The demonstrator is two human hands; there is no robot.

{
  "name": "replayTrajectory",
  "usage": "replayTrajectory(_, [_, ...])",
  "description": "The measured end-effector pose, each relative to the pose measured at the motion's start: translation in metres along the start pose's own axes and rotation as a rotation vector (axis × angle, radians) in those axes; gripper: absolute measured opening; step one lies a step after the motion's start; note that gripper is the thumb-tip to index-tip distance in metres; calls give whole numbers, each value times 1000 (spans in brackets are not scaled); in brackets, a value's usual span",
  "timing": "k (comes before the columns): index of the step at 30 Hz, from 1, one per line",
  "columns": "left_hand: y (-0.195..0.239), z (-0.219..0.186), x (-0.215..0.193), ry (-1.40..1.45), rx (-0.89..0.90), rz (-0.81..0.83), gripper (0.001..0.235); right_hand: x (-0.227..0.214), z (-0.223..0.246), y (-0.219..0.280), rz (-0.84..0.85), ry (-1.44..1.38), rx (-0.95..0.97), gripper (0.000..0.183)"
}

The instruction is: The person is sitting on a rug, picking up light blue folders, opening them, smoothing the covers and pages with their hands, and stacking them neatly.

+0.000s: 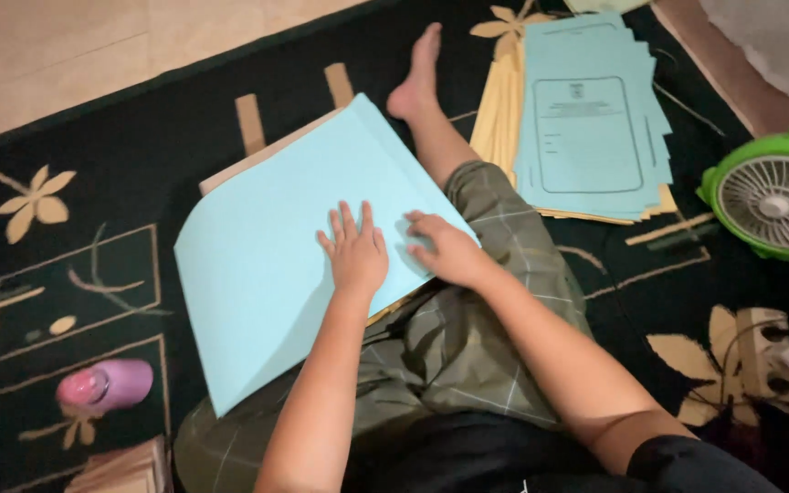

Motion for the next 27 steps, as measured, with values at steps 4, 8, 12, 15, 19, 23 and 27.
replayTrajectory(4, [-8,-20,1,-6,38,66,57,-94,-89,-1,-178,-508,158,16])
replayTrajectory(8, [-17,-27,7,-46,47,67,65,-131,-280,-30,-459,-138,415,32])
replayTrajectory(12, [-13,-44,-6,-28,54,112,72,-99,-305,-36,-230,239,507,91])
replayTrajectory(15, [-14,-44,-6,-50,75,89,72,-98,-282,-26,-254,327,427,92])
replayTrajectory(19, [-14,-42,-2,-43,72,104,73,-111,-275,-19,-267,298,466,83])
replayTrajectory(23, [-11,-46,-5,-38,135,90,74,-118,-282,-20,-267,271,402,77])
replayTrajectory(27, [3,-34,0,23,272,-27,70,-110,-323,-37,-314,298,271,74])
Point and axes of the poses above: each hand's wrist, its own y-axis away from the middle knuckle, its own x-axis out of the palm, z = x × y, the point moved 9 cm from there along -y, towards the middle knuckle, and after that the axes turned 10 degrees about x, right-handed, at the moved point
